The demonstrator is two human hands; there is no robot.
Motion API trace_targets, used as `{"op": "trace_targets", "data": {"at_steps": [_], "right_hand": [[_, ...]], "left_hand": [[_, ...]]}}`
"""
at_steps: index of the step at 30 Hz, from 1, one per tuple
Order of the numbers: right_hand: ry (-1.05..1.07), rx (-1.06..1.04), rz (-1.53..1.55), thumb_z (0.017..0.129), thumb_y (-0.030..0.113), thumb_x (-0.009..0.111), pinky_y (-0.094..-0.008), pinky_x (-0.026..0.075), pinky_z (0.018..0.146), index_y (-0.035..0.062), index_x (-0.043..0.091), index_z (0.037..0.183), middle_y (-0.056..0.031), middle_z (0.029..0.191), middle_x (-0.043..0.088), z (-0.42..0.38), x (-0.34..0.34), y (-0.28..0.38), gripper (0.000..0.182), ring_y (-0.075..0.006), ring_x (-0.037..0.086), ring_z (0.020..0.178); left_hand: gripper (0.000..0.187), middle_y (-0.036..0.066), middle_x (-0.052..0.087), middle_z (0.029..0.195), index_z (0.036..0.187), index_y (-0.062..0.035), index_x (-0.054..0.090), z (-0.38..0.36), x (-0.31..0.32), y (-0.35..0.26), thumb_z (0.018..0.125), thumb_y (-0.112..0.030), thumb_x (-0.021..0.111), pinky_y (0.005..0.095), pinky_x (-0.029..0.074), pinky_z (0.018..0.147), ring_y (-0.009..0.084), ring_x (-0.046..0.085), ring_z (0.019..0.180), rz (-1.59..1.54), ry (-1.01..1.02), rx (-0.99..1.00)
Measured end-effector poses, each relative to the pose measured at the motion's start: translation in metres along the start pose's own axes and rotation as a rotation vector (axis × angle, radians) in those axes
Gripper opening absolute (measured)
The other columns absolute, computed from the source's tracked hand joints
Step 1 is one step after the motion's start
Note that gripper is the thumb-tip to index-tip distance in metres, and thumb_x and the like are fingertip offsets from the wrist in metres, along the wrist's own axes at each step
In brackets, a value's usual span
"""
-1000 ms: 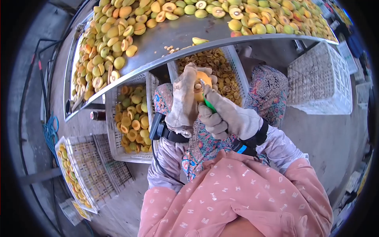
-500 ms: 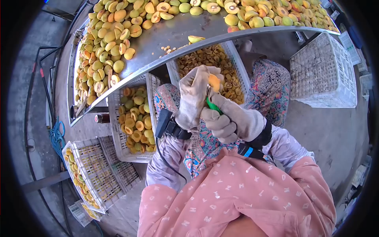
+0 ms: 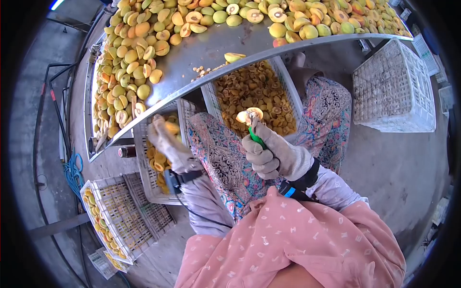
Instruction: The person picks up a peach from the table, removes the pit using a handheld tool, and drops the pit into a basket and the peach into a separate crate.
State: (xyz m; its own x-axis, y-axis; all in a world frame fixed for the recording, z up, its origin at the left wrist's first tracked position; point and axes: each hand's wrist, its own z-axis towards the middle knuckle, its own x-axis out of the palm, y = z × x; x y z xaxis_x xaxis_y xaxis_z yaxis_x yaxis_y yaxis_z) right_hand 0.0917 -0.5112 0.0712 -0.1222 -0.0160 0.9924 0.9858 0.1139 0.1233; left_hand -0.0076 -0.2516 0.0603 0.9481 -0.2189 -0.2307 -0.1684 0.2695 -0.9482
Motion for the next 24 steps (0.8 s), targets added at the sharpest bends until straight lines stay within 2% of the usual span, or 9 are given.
{"op": "trace_targets", "data": {"at_steps": [2,5,8,10,11,13,18,21,24], "right_hand": [[0.019,-0.012,0.178,0.095,0.068,0.037,-0.0243,0.016,0.032,0.0172,0.048,0.075,0.0074,0.052,0.031,0.007,-0.011,0.001,0.055,-0.0057,0.023,0.037],[0.114,-0.032,0.240,0.094,0.066,0.043,-0.0248,0.015,0.032,0.0165,0.047,0.076,0.0082,0.052,0.030,0.018,-0.024,0.006,0.053,-0.0050,0.020,0.036],[-0.062,-0.083,0.188,0.093,0.067,0.044,-0.0251,0.016,0.032,0.0165,0.048,0.077,0.0088,0.053,0.028,0.017,-0.039,0.015,0.053,-0.0052,0.018,0.036],[-0.506,-0.038,0.149,0.095,0.070,0.035,-0.0259,0.015,0.034,0.0185,0.041,0.071,0.0089,0.053,0.025,0.018,-0.029,0.029,0.057,-0.0063,0.018,0.037],[-0.296,-0.062,0.167,0.094,0.072,0.035,-0.0255,0.016,0.035,0.0193,0.039,0.070,0.0093,0.052,0.023,0.014,-0.036,0.030,0.057,-0.0065,0.017,0.038],[-0.461,-0.078,0.195,0.094,0.071,0.035,-0.0258,0.016,0.035,0.0196,0.040,0.071,0.0097,0.053,0.023,0.017,-0.051,0.036,0.057,-0.0062,0.017,0.038],[-0.761,-0.119,0.052,0.094,0.071,0.037,-0.0264,0.017,0.037,0.0203,0.042,0.072,0.0092,0.053,0.026,0.015,-0.031,0.058,0.055,-0.0069,0.018,0.038],[-0.765,-0.263,-0.336,0.097,0.062,0.043,-0.0269,0.027,0.038,0.0150,0.047,0.079,0.0064,0.055,0.036,0.014,-0.016,0.072,0.050,-0.0079,0.029,0.039],[-0.706,-0.378,-0.637,0.101,0.041,0.051,-0.0258,0.039,0.045,0.0066,0.061,0.096,0.0022,0.066,0.052,0.026,-0.005,0.081,0.036,-0.0077,0.045,0.048]], "left_hand": [[0.060,0.019,0.057,0.113,0.130,0.0015,0.046,0.020,0.000,-0.007,0.091,-0.042,0.062,0.0423,0.051,0.092,0.0273,0.055,0.112,0.213,-0.398,0.009],[0.053,0.014,0.059,0.114,0.132,-0.0029,0.052,0.027,0.039,-0.037,0.089,-0.027,0.069,0.0323,0.053,0.086,0.0239,0.056,0.111,-0.284,-0.354,-0.309],[0.040,0.009,0.065,0.104,0.125,-0.0040,0.059,0.005,0.101,-0.017,0.089,-0.019,0.069,0.0262,0.053,0.077,0.0178,0.063,0.089,-0.187,0.385,0.235],[0.046,0.015,0.067,0.103,0.121,-0.0029,0.063,0.016,0.148,-0.039,0.089,-0.035,0.067,0.0326,0.053,0.084,0.0235,0.067,0.089,0.261,0.416,0.233],[0.046,0.015,0.067,0.103,0.121,-0.0029,0.063,0.025,0.173,-0.059,0.089,-0.035,0.067,0.0326,0.053,0.084,0.0235,0.067,0.089,0.262,0.423,0.226],[0.056,0.020,0.063,0.121,0.117,-0.0088,0.067,0.042,0.214,-0.091,0.084,-0.054,0.065,0.0413,0.050,0.093,0.0325,0.062,0.112,0.941,0.624,-0.133],[0.064,0.019,0.065,0.117,0.122,-0.0093,0.063,0.052,0.247,-0.069,0.082,-0.059,0.065,0.0418,0.048,0.096,0.0354,0.062,0.111,1.161,0.972,0.147],[0.037,0.010,0.068,0.097,0.119,-0.0042,0.062,0.044,0.233,-0.043,0.089,-0.024,0.070,0.0268,0.055,0.075,0.0136,0.064,0.085,0.435,0.704,0.018],[0.027,0.007,0.069,0.098,0.113,-0.0061,0.064,0.028,0.204,-0.047,0.090,-0.019,0.069,0.0247,0.056,0.066,0.0125,0.066,0.077,-0.229,0.604,0.015]]}}
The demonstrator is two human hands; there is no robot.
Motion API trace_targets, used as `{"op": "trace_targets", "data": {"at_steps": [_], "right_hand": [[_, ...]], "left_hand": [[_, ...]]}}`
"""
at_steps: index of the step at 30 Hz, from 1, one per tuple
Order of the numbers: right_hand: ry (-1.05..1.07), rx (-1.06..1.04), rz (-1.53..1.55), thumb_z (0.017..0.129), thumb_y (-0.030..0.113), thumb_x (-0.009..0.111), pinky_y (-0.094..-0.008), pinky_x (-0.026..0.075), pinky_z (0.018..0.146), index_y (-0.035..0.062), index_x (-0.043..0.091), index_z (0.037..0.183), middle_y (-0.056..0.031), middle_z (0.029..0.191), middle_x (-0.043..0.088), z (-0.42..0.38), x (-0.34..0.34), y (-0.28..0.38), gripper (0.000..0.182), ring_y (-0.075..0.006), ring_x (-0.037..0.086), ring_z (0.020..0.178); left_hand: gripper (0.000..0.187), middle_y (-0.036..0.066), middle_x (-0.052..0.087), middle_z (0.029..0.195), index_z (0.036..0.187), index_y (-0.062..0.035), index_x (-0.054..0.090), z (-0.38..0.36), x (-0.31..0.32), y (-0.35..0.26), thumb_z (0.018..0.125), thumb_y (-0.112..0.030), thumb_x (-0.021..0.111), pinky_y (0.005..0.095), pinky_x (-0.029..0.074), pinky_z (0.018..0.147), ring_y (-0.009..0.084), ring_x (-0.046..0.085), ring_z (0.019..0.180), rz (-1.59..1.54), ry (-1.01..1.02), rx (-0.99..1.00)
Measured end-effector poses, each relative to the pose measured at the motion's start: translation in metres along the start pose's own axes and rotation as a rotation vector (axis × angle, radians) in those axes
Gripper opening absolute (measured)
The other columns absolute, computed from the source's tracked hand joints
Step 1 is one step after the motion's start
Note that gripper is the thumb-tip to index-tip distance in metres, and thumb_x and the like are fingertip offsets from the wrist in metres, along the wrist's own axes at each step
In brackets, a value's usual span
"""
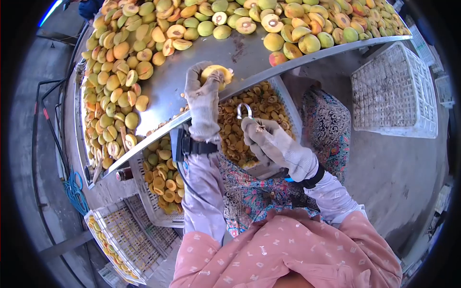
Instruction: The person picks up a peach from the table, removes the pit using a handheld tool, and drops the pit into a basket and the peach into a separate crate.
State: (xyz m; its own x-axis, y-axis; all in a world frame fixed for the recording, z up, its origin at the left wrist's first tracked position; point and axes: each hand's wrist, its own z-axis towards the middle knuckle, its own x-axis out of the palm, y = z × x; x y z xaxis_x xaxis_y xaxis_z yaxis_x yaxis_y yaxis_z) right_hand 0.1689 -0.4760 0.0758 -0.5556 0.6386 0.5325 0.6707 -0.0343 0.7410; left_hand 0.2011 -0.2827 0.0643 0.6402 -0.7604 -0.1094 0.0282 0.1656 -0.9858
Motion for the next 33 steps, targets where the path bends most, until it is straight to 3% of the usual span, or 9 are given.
{"op": "trace_targets", "data": {"at_steps": [3,6,7,8,10,12,21,29,33], "right_hand": [[0.026,-0.479,-0.283,0.100,0.034,0.056,-0.0326,0.049,0.067,0.0022,0.066,0.112,-0.0087,0.083,0.068,0.004,0.010,0.004,0.035,-0.0192,0.059,0.069],[-0.074,-0.356,-0.571,0.098,0.037,0.058,-0.0382,0.049,0.069,0.0039,0.066,0.111,-0.0176,0.081,0.066,-0.007,0.021,0.010,0.037,-0.0308,0.060,0.070],[-0.041,-0.236,-0.506,0.101,0.026,0.056,-0.0212,0.044,0.067,0.0006,0.062,0.117,0.0035,0.086,0.057,-0.015,0.026,0.012,0.031,-0.0038,0.050,0.076],[-0.034,-0.241,-0.511,0.101,0.026,0.056,-0.0212,0.044,0.067,0.0006,0.062,0.117,0.0035,0.086,0.057,-0.021,0.032,0.013,0.031,-0.0038,0.050,0.076],[-0.134,-0.295,-0.629,0.096,0.048,0.056,-0.0429,0.048,0.069,0.0040,0.066,0.107,-0.0207,0.080,0.065,-0.034,0.043,0.012,0.046,-0.0394,0.062,0.076],[-0.149,-0.355,-0.687,0.096,0.047,0.055,-0.0430,0.048,0.068,0.0039,0.066,0.107,-0.0208,0.079,0.065,-0.042,0.046,0.006,0.046,-0.0379,0.063,0.075],[-0.147,-0.391,-0.762,0.096,0.042,0.056,-0.0414,0.050,0.064,0.0031,0.066,0.106,-0.0192,0.072,0.065,-0.064,0.064,-0.009,0.042,-0.0327,0.065,0.068],[-0.096,-0.352,-0.977,0.098,0.029,0.056,-0.0373,0.049,0.069,-0.0033,0.063,0.106,-0.0149,0.080,0.066,-0.077,0.066,-0.009,0.034,-0.0208,0.063,0.074],[0.034,-0.255,-0.445,0.097,0.032,0.059,-0.0309,0.049,0.060,0.0028,0.062,0.111,-0.0062,0.075,0.063,-0.059,0.061,-0.027,0.032,-0.0151,0.060,0.066]], "left_hand": [[0.023,0.004,0.067,0.098,0.116,-0.0045,0.065,-0.045,-0.012,-0.038,0.095,-0.014,0.063,0.0198,0.053,0.065,0.0091,0.063,0.080,-0.270,0.091,-0.055],[0.037,0.008,0.067,0.097,0.123,0.0020,0.058,-0.086,-0.020,-0.075,0.103,-0.027,0.045,0.0251,0.050,0.079,0.0129,0.062,0.089,-0.178,0.070,-0.028],[0.037,0.008,0.067,0.097,0.123,0.0020,0.058,-0.094,-0.019,-0.074,0.103,-0.027,0.045,0.0251,0.050,0.079,0.0129,0.062,0.089,-0.178,0.062,-0.018],[0.038,0.011,0.067,0.097,0.119,0.0019,0.057,-0.102,-0.017,-0.069,0.104,-0.028,0.039,0.0284,0.051,0.079,0.0159,0.062,0.087,-0.053,-0.036,0.089],[0.041,0.013,0.067,0.096,0.115,0.0019,0.057,-0.114,-0.019,-0.075,0.106,-0.030,0.033,0.0318,0.051,0.080,0.0190,0.063,0.085,0.067,-0.139,0.198],[0.044,0.014,0.068,0.094,0.108,0.0022,0.057,-0.126,-0.023,-0.087,0.105,-0.035,0.034,0.0317,0.051,0.081,0.0198,0.063,0.086,-0.408,-0.109,-0.031],[0.049,0.014,0.068,0.087,0.098,0.0039,0.059,-0.150,-0.032,-0.095,0.097,-0.044,0.051,0.0327,0.053,0.076,0.0211,0.066,0.080,-0.107,-0.174,0.261],[0.085,0.011,0.066,0.086,0.095,0.0007,0.061,-0.142,-0.064,-0.105,0.095,-0.073,0.019,0.0310,0.049,0.077,0.0183,0.061,0.084,-0.027,0.189,-0.018],[0.077,0.012,0.066,0.097,0.109,0.0018,0.061,-0.142,-0.065,-0.107,0.095,-0.068,0.032,0.0323,0.050,0.081,0.0186,0.062,0.090,-0.302,0.293,-0.001]]}}
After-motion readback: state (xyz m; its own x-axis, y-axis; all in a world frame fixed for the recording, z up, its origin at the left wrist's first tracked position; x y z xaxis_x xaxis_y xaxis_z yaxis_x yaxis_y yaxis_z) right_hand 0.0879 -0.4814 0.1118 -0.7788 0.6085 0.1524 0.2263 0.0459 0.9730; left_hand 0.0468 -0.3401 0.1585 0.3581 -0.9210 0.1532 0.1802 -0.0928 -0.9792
